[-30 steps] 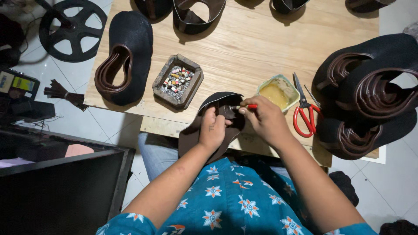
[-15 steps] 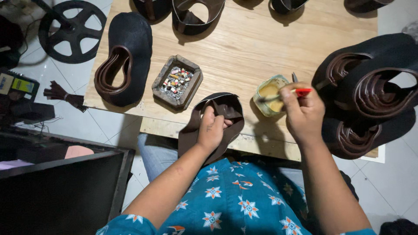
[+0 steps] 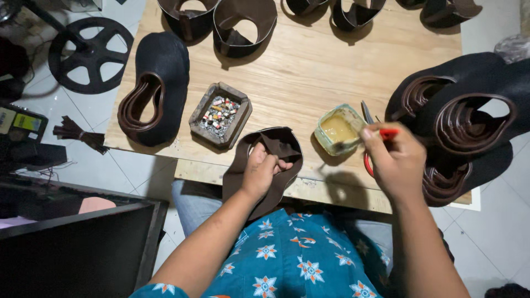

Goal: The person applies adhesive with a brush to the inner edges of black shoe uppers and presses the edges together. They repeat this process on several uppers, placing each finished piece on the table.

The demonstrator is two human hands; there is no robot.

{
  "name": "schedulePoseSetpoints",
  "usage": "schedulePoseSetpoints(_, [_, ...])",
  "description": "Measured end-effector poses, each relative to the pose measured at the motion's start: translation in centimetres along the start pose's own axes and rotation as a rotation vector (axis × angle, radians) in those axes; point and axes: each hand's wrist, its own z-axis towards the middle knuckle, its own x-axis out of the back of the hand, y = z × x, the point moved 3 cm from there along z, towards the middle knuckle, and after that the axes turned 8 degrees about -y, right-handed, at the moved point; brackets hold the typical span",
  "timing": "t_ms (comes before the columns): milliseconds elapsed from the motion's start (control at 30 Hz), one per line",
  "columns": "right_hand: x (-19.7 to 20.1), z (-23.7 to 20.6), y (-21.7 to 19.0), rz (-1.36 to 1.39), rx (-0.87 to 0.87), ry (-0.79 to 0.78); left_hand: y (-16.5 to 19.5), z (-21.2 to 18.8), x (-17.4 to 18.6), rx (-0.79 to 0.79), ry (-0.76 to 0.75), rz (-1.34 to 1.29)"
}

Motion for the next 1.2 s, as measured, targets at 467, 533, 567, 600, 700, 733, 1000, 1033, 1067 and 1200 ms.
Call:
schedulePoseSetpoints(467, [-11.3,0.4,3.5,0.274,-0.152,-0.381,0.4,-0.1,-0.7,-0.008,-0.039,0.015])
schedulePoseSetpoints(533, [-11.2,0.5,3.2,0.199,-0.042,-0.313,0.5,-0.2,-0.6,0.020,-0.029,0.050])
schedulePoseSetpoints(567, [-11.3,0.6,2.9,0.161,0.016,-0.278,0.6,-0.1,-0.5,0.031,-0.025,0.069])
schedulePoseSetpoints(600, [-11.5,0.6,2.7,0.127,0.053,-0.297,0.6,-0.1,-0.5,0.045,-0.020,0.039])
schedulePoseSetpoints(700, [-12.1,0.5,2.6,0.182,0.014,-0.354,0.5,0.0,-0.3,0.057,-0.019,0.003])
schedulePoseSetpoints(733, [-12.3,0.5,3.0,0.300,-0.098,-0.370,0.5,0.1,-0.3,0.038,-0.032,0.025])
schedulePoseSetpoints(1000, [-12.7,0.7,3.0,0.321,0.056,-0.432,0.0,0.1,0.5,0.030,-0.091,0.111])
schedulePoseSetpoints(1033, [-12.7,0.7,3.1,0.413,-0.031,-0.445,0.0,0.1,0.4,0.044,-0.114,0.109])
schedulePoseSetpoints(1067, [-12.7,0.7,3.3,0.505,-0.119,-0.458,0.0,0.1,0.4,0.059,-0.137,0.107])
schedulePoseSetpoints(1200, [-11.1,0.7,2.4,0.252,0.104,-0.311,0.0,0.3,0.3,0.053,-0.058,0.007])
